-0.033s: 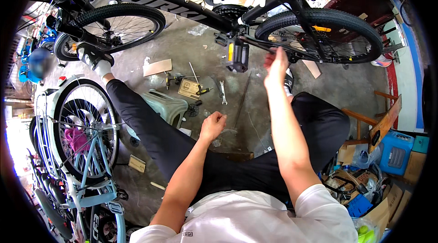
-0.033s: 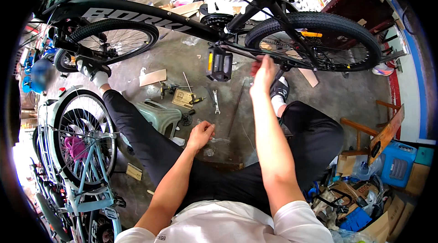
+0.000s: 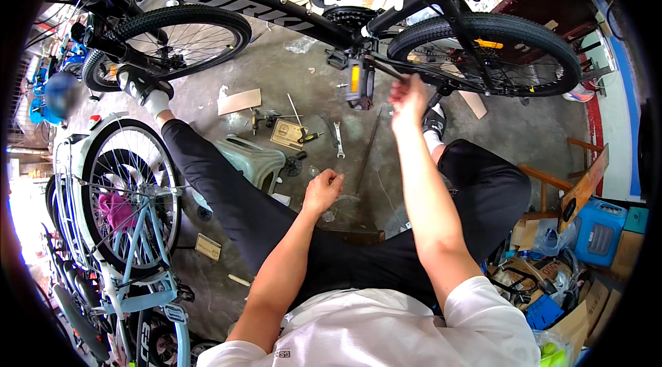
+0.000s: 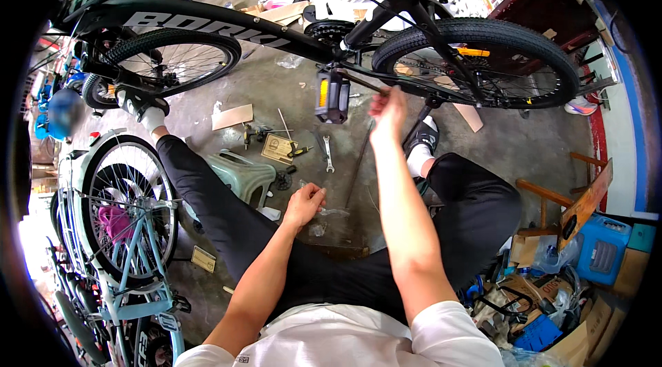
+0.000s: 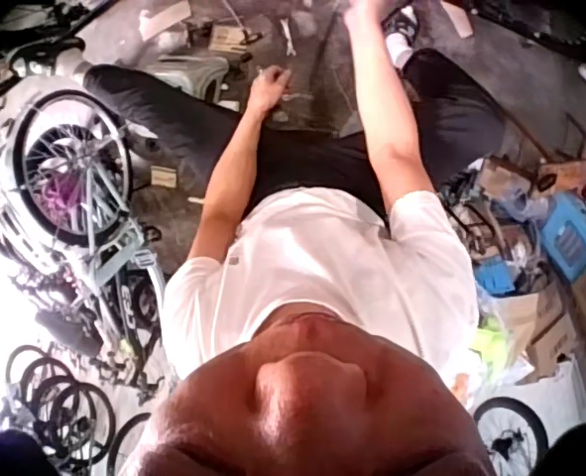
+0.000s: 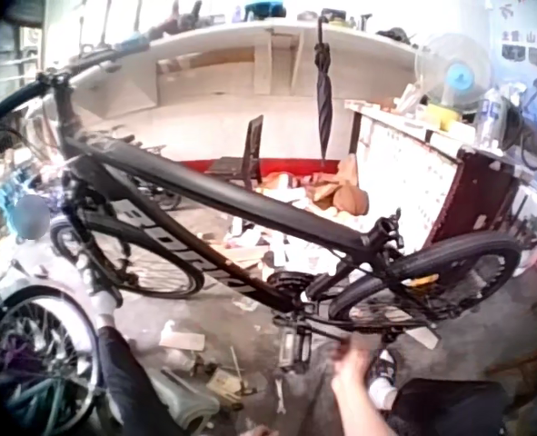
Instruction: The person assembles a bicycle by attaching a pedal to the crank arm using a wrench, inserting the front wheel into the front fork, and tightening the axle bolts with a wrench.
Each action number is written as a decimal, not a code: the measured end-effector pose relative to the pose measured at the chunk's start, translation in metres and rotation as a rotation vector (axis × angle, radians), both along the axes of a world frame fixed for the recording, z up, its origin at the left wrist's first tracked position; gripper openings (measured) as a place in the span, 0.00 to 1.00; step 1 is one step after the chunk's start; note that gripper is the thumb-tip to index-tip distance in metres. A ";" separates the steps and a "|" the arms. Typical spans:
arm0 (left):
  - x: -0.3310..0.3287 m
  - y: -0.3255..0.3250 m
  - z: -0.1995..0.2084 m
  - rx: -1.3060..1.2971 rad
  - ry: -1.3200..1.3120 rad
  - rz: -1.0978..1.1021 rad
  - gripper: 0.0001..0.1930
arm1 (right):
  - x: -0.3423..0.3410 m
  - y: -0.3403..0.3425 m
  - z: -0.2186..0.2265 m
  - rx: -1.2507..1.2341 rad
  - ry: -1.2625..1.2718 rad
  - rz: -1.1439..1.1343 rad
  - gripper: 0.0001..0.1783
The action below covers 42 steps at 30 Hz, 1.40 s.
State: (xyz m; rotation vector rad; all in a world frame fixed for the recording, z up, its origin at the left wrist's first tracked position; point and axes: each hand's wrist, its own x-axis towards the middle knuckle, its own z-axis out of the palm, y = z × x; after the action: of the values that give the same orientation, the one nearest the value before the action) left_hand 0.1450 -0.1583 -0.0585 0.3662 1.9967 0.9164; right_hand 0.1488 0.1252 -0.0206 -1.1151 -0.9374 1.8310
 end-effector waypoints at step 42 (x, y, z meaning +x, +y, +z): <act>-0.101 0.170 -0.044 0.275 -0.271 0.085 0.22 | 0.050 0.040 -0.060 -0.080 -0.181 0.260 0.23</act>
State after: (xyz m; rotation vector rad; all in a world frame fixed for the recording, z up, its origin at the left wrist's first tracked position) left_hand 0.0436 0.0116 -0.1022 0.2927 1.6535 1.2318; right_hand 0.1985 0.1656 -0.0801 -1.2740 -1.1691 2.0141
